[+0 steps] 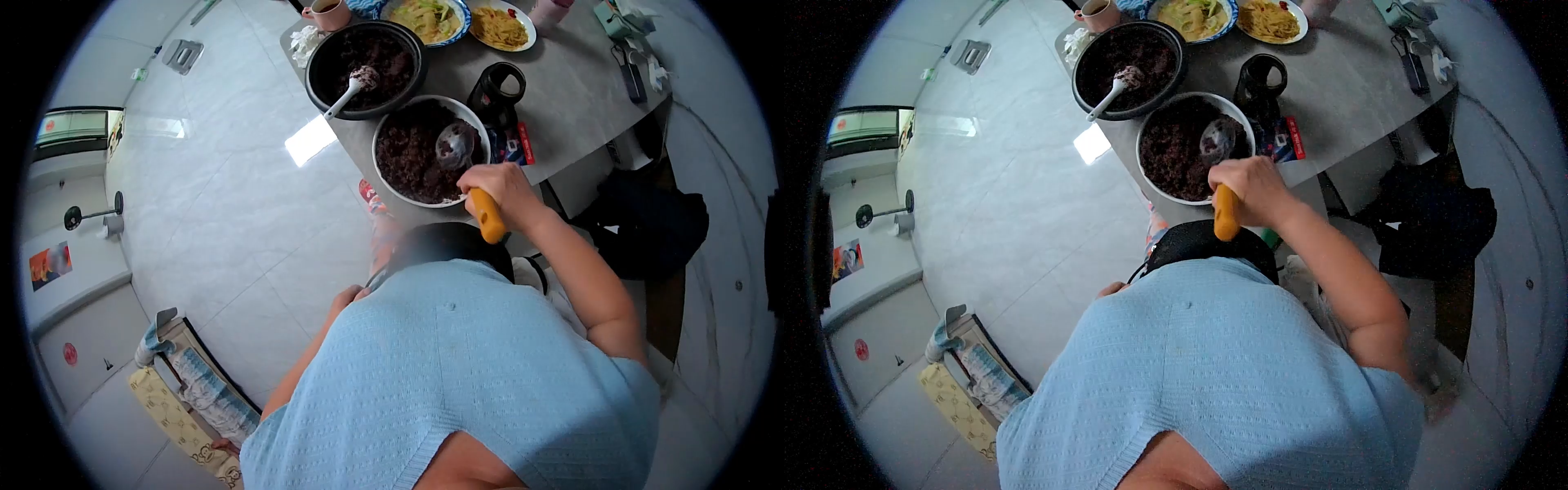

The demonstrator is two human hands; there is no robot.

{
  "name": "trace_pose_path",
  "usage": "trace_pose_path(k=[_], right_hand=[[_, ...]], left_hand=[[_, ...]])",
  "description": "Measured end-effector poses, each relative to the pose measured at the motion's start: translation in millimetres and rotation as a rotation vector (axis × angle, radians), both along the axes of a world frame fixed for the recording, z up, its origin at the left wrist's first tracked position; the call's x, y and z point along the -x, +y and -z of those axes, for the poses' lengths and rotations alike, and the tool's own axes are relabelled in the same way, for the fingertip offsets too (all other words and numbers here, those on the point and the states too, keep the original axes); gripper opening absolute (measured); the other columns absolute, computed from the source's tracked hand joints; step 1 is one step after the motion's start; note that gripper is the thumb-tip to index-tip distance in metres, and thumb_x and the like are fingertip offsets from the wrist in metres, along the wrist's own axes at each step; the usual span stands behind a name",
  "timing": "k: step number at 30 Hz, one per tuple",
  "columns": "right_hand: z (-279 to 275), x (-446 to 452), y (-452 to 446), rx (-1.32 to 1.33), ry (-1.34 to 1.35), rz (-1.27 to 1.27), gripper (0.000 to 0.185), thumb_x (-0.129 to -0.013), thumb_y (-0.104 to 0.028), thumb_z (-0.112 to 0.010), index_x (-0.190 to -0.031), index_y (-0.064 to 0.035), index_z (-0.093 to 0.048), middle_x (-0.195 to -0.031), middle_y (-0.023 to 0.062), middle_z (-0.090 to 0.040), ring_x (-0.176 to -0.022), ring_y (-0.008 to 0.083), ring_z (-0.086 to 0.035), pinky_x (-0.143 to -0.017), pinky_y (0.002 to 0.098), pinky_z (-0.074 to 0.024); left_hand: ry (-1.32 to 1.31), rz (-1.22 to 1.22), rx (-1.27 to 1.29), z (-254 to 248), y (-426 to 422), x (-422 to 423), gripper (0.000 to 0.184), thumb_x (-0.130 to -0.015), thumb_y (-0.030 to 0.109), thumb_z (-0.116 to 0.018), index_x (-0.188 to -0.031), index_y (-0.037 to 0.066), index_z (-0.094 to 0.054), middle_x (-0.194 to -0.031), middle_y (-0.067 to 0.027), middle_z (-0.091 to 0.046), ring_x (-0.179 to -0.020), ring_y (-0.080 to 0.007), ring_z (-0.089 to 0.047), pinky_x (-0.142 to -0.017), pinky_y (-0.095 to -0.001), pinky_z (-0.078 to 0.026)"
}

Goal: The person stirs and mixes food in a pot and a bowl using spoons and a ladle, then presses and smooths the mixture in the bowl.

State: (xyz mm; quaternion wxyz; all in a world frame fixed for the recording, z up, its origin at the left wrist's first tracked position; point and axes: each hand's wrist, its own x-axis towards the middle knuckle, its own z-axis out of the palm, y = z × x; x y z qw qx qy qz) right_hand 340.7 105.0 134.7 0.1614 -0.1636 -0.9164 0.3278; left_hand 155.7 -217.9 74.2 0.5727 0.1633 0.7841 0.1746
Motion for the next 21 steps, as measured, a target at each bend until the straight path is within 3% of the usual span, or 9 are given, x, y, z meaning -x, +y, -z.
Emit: trace_pose_path(k=[2, 5, 7, 10, 12, 13, 17, 21], right_hand=[[8, -2, -7, 0.053, 0.000, -0.042, 0.017, -0.065, -0.016, -0.067, -0.070, -0.0065, -0.054, -0.068, 0.0101, -0.059, -0.064, 0.0289, -0.061, -0.055, 0.0378, -0.0477], [28, 0, -9, -0.006, -0.013, 0.021, 0.017, -0.064, -0.016, -0.067, -0.069, -0.0071, -0.053, -0.067, 0.0097, -0.058, -0.063, 0.0297, -0.061, -0.055, 0.0379, -0.0471], [21, 3, -5, -0.038, -0.005, 0.021, 0.017, -0.064, -0.016, -0.066, -0.069, -0.0073, -0.052, -0.067, 0.0096, -0.058, -0.063, 0.0297, -0.060, -0.055, 0.0380, -0.0472], [-1, 0, -8, -0.032, -0.009, 0.027, 0.016, -0.064, -0.015, -0.066, -0.069, -0.0078, -0.052, -0.066, 0.0095, -0.057, -0.064, 0.0294, -0.060, -0.055, 0.0383, -0.0473], [-5, -2, -13, -0.054, 0.092, -0.035, 0.017, -0.063, -0.016, -0.066, -0.069, -0.0076, -0.052, -0.066, 0.0094, -0.057, -0.063, 0.0296, -0.060, -0.055, 0.0387, -0.0473], [-2, -1, -15, -0.025, 0.016, -0.067, 0.013, -0.065, -0.011, -0.064, -0.071, -0.0038, -0.055, -0.069, 0.0108, -0.060, -0.064, 0.0290, -0.061, -0.056, 0.0360, -0.0485], [23, 6, -8, -0.128, -0.053, -0.026, 0.012, -0.065, -0.011, -0.064, -0.070, -0.0045, -0.054, -0.068, 0.0108, -0.059, -0.063, 0.0290, -0.060, -0.056, 0.0360, -0.0484], [-6, 0, -6, -0.034, 0.014, -0.046, 0.013, -0.065, -0.012, -0.064, -0.072, -0.0046, -0.056, -0.069, 0.0109, -0.060, -0.063, 0.0290, -0.061, -0.057, 0.0354, -0.0490]], left_hand=[[-0.058, 0.030, 0.043, 1, -6, -2, 0.046, -0.090, 0.040, -0.050, -0.106, -0.003, -0.058, -0.088, -0.0174, -0.062, -0.086, -0.0228, -0.058, -0.075, -0.0356, -0.045], [-0.008, -0.136, -0.025, 4, -12, -12, 0.046, -0.090, 0.040, -0.051, -0.106, -0.003, -0.058, -0.089, -0.0148, -0.062, -0.087, -0.0201, -0.057, -0.074, -0.0333, -0.045], [-0.155, -0.356, -0.193, 18, -17, -10, 0.044, -0.091, 0.038, -0.050, -0.106, -0.003, -0.057, -0.092, -0.0145, -0.062, -0.089, -0.0199, -0.056, -0.075, -0.0315, -0.044], [-0.057, -0.148, -0.085, 13, -21, -4, 0.043, -0.092, 0.036, -0.049, -0.109, -0.003, -0.056, -0.095, -0.0134, -0.062, -0.091, -0.0197, -0.056, -0.078, -0.0311, -0.044], [-0.077, -0.148, -0.076, 25, -35, -5, 0.043, -0.092, 0.035, -0.049, -0.109, -0.004, -0.056, -0.096, -0.0133, -0.062, -0.091, -0.0197, -0.056, -0.078, -0.0312, -0.044], [-0.094, -0.151, -0.072, 27, -41, -4, 0.043, -0.092, 0.035, -0.049, -0.109, -0.004, -0.056, -0.096, -0.0132, -0.062, -0.091, -0.0197, -0.056, -0.078, -0.0312, -0.044], [-0.164, -0.176, -0.059, 30, -61, 0, 0.042, -0.091, 0.033, -0.050, -0.109, -0.004, -0.056, -0.098, -0.0126, -0.062, -0.092, -0.0196, -0.056, -0.080, -0.0313, -0.044], [-0.213, -0.199, -0.045, 26, -70, 2, 0.041, -0.091, 0.032, -0.050, -0.110, -0.004, -0.056, -0.099, -0.0121, -0.062, -0.093, -0.0196, -0.056, -0.082, -0.0315, -0.044]])
